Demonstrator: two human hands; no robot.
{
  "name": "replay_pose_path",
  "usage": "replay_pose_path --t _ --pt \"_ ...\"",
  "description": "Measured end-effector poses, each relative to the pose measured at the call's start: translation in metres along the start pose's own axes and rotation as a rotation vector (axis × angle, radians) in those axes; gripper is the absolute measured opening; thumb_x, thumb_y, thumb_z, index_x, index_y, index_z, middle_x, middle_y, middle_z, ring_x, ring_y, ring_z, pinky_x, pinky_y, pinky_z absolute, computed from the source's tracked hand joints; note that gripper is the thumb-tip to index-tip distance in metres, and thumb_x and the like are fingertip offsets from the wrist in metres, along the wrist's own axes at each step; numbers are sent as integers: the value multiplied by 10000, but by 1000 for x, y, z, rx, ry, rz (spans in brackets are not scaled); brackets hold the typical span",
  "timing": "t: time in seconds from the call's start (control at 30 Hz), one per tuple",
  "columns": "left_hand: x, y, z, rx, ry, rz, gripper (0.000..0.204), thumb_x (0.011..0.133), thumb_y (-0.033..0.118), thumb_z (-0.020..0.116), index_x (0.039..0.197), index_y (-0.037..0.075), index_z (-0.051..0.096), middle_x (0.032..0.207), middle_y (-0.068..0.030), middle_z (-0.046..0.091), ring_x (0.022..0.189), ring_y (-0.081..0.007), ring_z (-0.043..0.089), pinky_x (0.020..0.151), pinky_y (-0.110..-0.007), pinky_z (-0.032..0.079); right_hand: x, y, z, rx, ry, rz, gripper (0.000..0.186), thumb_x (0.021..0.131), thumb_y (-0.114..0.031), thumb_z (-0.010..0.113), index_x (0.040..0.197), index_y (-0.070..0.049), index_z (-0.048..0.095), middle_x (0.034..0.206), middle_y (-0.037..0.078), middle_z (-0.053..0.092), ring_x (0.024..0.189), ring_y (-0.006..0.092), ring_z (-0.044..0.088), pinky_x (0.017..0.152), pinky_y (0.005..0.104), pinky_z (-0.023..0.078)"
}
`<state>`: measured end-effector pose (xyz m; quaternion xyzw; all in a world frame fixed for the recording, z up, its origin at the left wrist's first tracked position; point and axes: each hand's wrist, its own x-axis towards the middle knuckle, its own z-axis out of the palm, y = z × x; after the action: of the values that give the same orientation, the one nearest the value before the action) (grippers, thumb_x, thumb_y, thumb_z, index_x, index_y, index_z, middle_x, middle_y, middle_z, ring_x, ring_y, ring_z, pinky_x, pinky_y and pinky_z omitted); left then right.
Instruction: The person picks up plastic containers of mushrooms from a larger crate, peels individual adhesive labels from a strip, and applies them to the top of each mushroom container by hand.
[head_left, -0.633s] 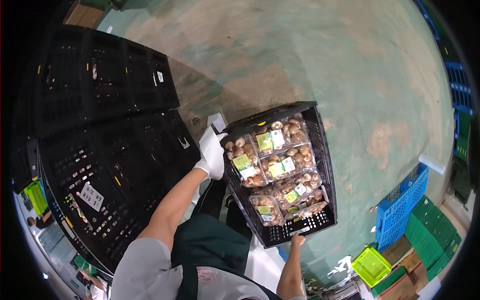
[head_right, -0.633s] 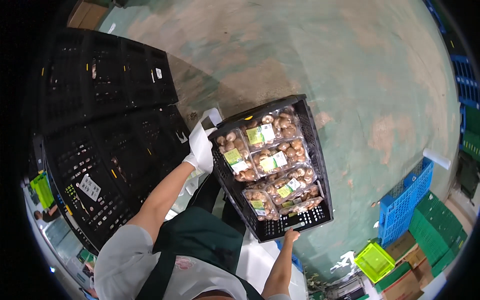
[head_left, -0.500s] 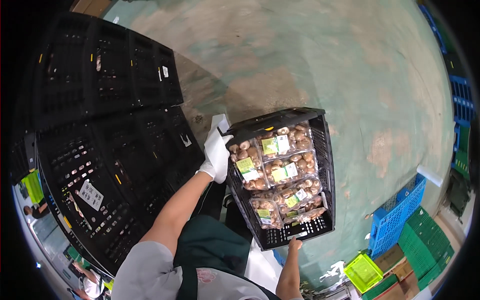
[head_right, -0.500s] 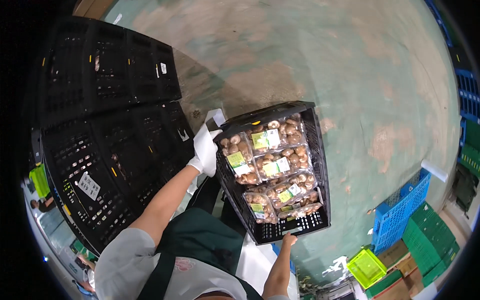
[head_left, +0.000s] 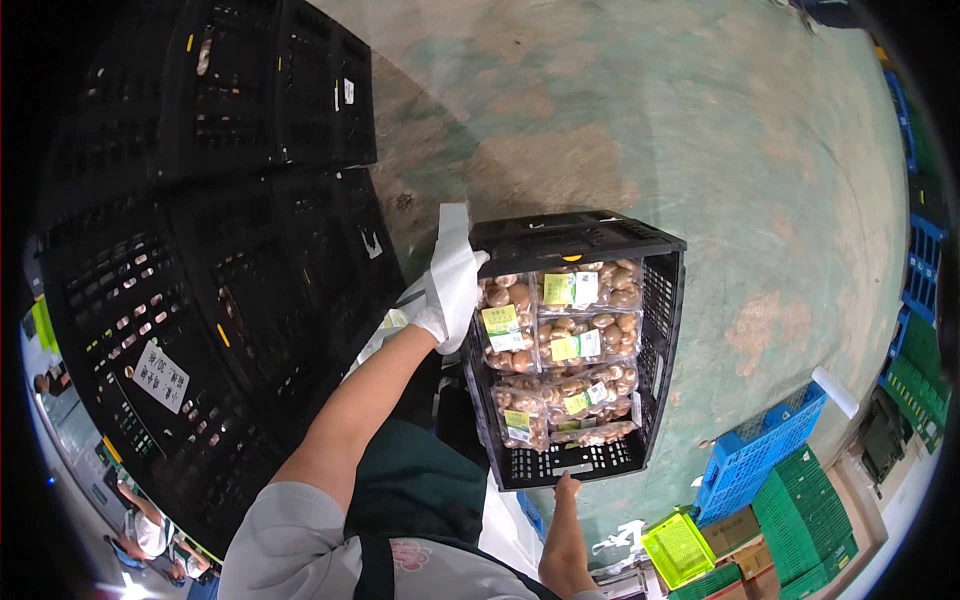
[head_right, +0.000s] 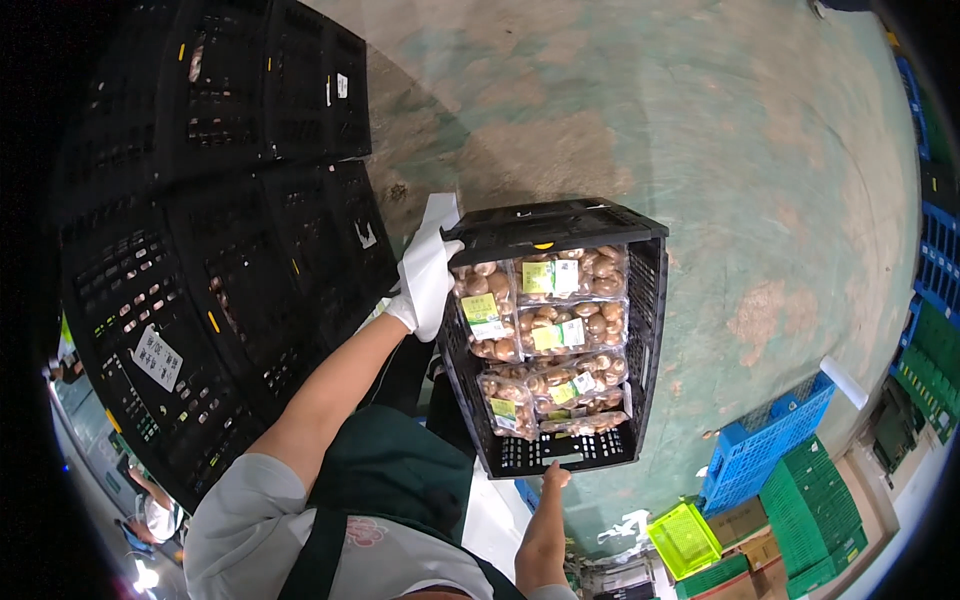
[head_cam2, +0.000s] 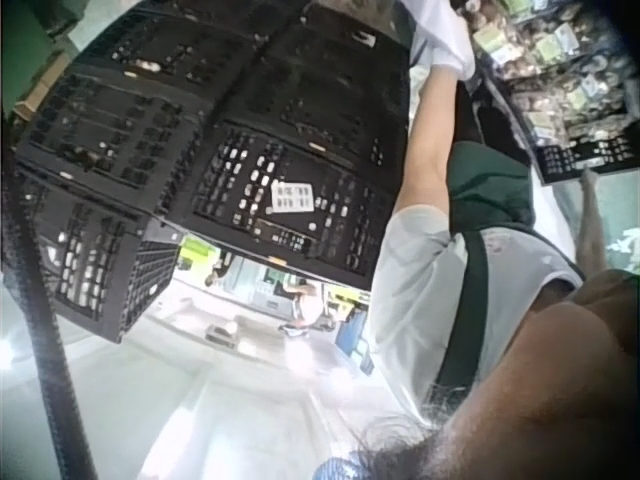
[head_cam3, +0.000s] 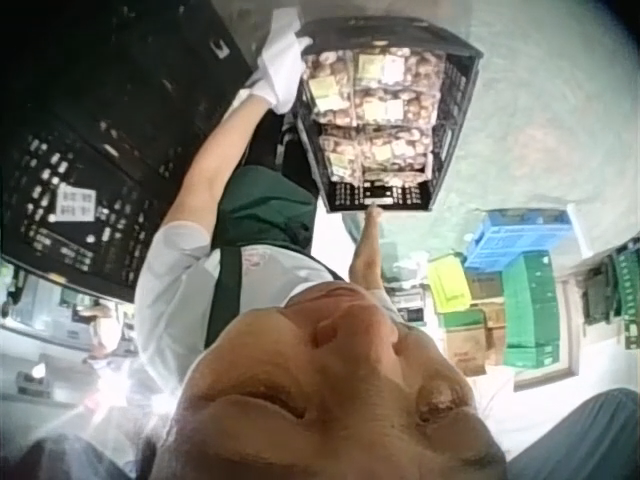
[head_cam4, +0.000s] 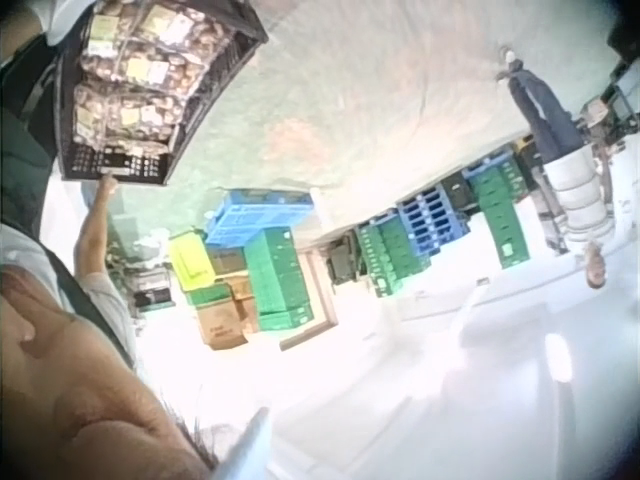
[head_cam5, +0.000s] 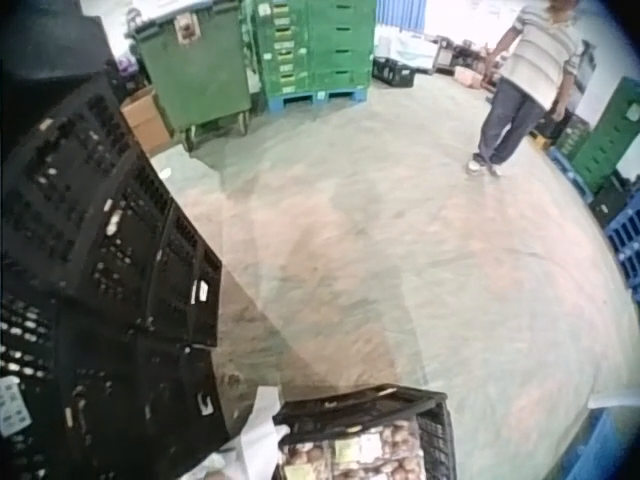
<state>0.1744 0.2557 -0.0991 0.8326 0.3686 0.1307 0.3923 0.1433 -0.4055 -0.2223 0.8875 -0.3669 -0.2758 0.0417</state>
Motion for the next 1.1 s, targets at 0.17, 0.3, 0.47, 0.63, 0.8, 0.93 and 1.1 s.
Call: replay_pose_path --t 0.17,0.3,0.47,0.63,0.8,0.93,1.1 --pt "2 8 -3 11 33 -5 298 767 5 523 1048 70 595 849 -87 576 689 -193 579 599 -302 474 -19 -16 -25 -156 -32 55 526 808 -394 626 975 95 529 838 217 627 714 307 622 616 384 513" --pt "6 10 -7 99 -19 -18 320 751 9 535 1061 69 590 842 -108 578 687 -207 583 591 -309 472 -31 -31 -46 -105 -164 6 555 783 -379 655 995 120 534 947 250 622 843 341 641 707 392 539" --pt "12 10 -9 123 -15 26 363 737 -19 514 1093 39 555 833 -109 584 700 -212 586 619 -320 479 -27 -43 -49 -130 -149 -36 542 790 -389 645 956 121 568 920 225 634 751 326 656 581 380 561" --pt "2 17 23 21 181 79 201 737 63 542 937 49 553 770 -112 580 657 -240 574 570 -350 460 -45 -32 -68 143 -228 -43 494 790 -317 632 975 134 547 945 219 628 736 321 657 512 394 575" --pt "-3 -4 66 -82 74 -153 143 702 140 569 833 82 570 684 -136 571 621 -298 577 519 -384 445 -28 -33 -73 427 -330 117 405 842 -229 582 1046 118 528 991 218 602 783 337 643 522 452 570" --pt "9 9 56 -29 72 -153 119 720 159 567 793 65 556 626 -125 571 582 -322 581 505 -428 443 -30 -40 -77 392 -398 113 414 849 -230 593 1043 129 524 1001 228 595 754 355 642 530 473 575" --pt "25 -1 56 63 -34 -214 201 864 228 539 957 63 609 647 -52 581 539 -157 569 481 -288 453 -11 -79 -81 55 -510 75 384 925 -234 478 1147 77 437 966 239 585 679 397 632 536 525 556"
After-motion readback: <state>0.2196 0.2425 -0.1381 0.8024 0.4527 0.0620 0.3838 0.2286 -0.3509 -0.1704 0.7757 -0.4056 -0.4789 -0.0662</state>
